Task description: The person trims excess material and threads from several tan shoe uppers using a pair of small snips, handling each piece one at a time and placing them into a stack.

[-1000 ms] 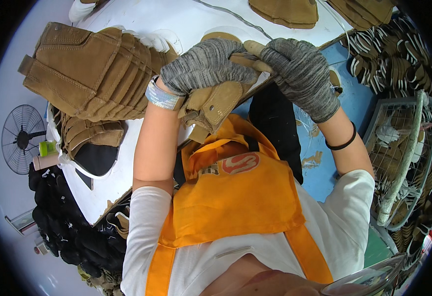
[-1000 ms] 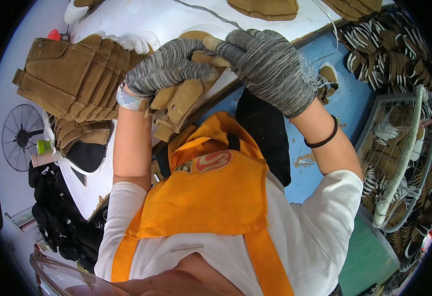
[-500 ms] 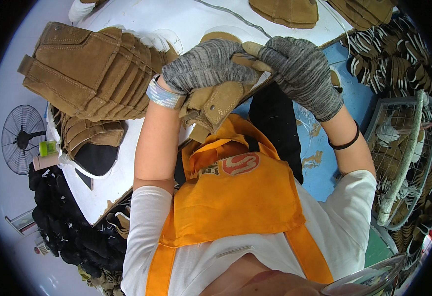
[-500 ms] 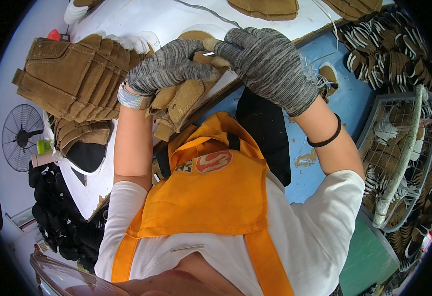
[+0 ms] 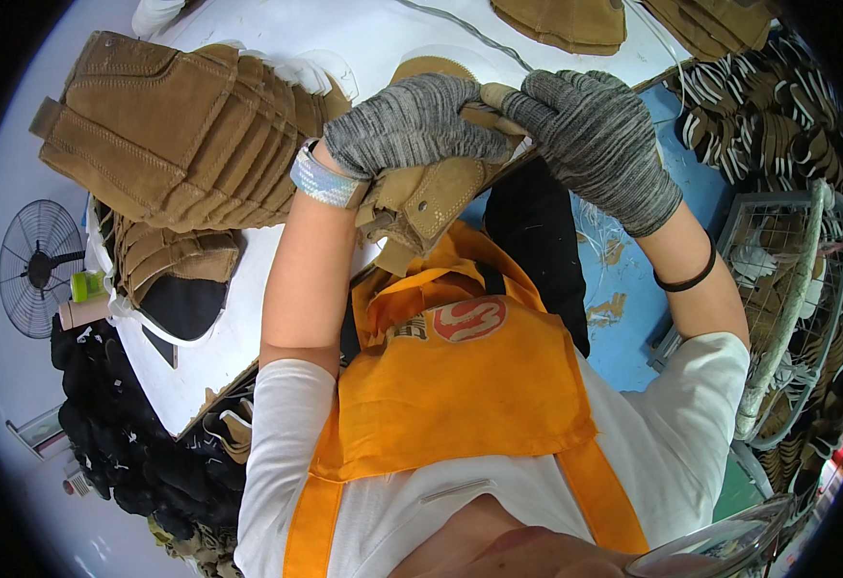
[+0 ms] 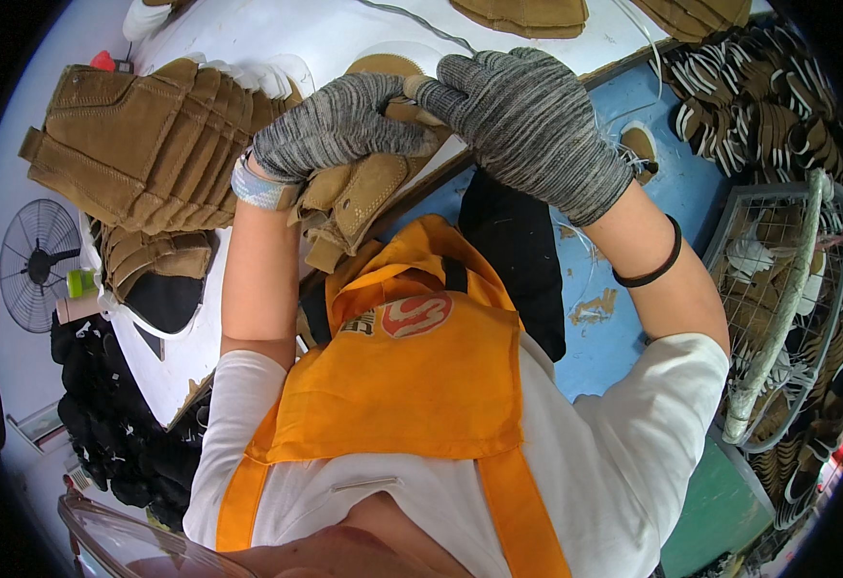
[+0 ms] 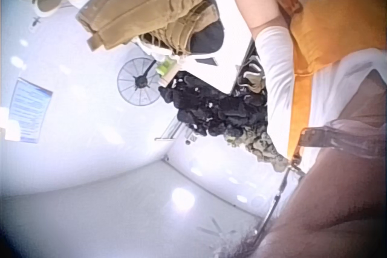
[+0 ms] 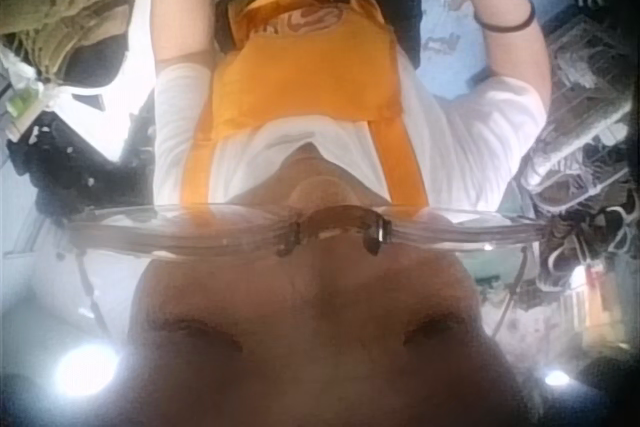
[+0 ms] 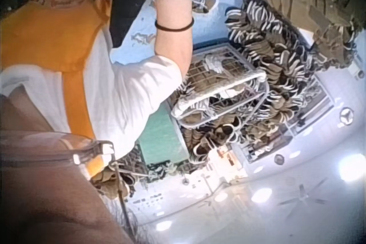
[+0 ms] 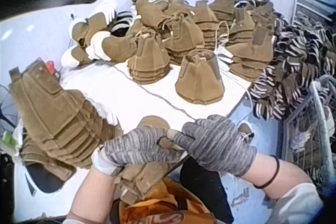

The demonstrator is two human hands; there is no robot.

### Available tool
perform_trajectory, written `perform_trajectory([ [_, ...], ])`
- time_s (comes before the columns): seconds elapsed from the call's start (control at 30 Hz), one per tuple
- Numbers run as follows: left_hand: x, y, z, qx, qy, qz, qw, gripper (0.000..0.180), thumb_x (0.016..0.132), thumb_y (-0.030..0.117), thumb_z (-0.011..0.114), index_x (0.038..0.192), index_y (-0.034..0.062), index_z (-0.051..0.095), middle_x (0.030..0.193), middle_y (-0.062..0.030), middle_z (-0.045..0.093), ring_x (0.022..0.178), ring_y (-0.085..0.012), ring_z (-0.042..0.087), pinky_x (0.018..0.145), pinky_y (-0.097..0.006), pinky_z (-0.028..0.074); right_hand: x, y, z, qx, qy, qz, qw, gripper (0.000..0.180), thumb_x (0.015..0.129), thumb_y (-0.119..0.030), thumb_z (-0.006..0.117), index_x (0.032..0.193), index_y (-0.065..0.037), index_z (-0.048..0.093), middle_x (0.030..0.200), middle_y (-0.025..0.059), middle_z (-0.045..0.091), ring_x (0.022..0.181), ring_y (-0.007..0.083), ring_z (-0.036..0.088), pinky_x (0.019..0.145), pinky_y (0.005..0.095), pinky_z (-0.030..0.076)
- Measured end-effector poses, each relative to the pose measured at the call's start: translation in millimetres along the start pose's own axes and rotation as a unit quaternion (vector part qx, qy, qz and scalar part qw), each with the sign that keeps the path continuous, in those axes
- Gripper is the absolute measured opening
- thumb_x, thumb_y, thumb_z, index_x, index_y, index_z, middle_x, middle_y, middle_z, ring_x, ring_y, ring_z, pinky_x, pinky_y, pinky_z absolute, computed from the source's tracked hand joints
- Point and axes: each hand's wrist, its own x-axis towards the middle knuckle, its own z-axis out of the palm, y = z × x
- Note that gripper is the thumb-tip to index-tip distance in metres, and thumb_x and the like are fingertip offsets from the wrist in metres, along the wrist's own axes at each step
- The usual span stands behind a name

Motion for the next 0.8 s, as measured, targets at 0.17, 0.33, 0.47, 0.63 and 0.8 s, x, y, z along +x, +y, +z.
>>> perform_trajectory([
  [0.17,1,14,-8,0.001,-0.031,-0.031,0.999,0.044,0.081,0.042,0.064,0.108,0.0070,0.064,0.094,-0.0137,0.066,0.085,-0.0257,0.064,0.076,-0.033,0.052,2,8,6,-0.022,0.044,-0.033,0.998,0.030,0.083,-0.014,0.059,0.112,-0.016,0.062,0.085,0.0030,0.058,0.082,0.0189,0.061,0.068,0.0305,0.051],
  [0.33,-1,11,-8,0.013,-0.008,0.019,1.000,0.044,0.081,0.042,0.065,0.107,0.0071,0.065,0.090,-0.0131,0.067,0.083,-0.0253,0.065,0.076,-0.033,0.052,5,8,6,-0.025,0.035,-0.039,0.998,0.030,0.083,-0.016,0.058,0.113,-0.016,0.061,0.088,0.0024,0.058,0.085,0.0183,0.061,0.070,0.0306,0.051],
  [0.47,2,6,-6,0.005,-0.031,-0.025,0.999,0.045,0.081,0.042,0.064,0.109,0.0070,0.064,0.091,-0.0130,0.067,0.083,-0.0248,0.065,0.075,-0.033,0.052,6,9,8,-0.021,0.058,-0.050,0.997,0.030,0.084,-0.016,0.057,0.114,-0.016,0.060,0.089,0.0027,0.058,0.084,0.0188,0.061,0.070,0.0309,0.051],
  [0.63,1,2,-2,0.024,-0.022,-0.034,0.999,0.044,0.082,0.041,0.064,0.111,0.0070,0.062,0.090,-0.0131,0.067,0.082,-0.0242,0.065,0.073,-0.033,0.052,7,7,4,-0.014,0.012,-0.041,0.999,0.029,0.084,-0.015,0.057,0.112,-0.016,0.060,0.088,0.0038,0.058,0.084,0.0195,0.061,0.070,0.0313,0.051],
  [0.8,1,1,-3,0.004,-0.016,0.004,1.000,0.045,0.082,0.041,0.064,0.109,0.0053,0.063,0.090,-0.0139,0.066,0.082,-0.0247,0.065,0.073,-0.033,0.052,9,8,2,-0.021,0.002,-0.049,0.999,0.031,0.081,-0.014,0.059,0.112,-0.015,0.060,0.091,0.0037,0.059,0.086,0.0190,0.061,0.072,0.0309,0.051],
])
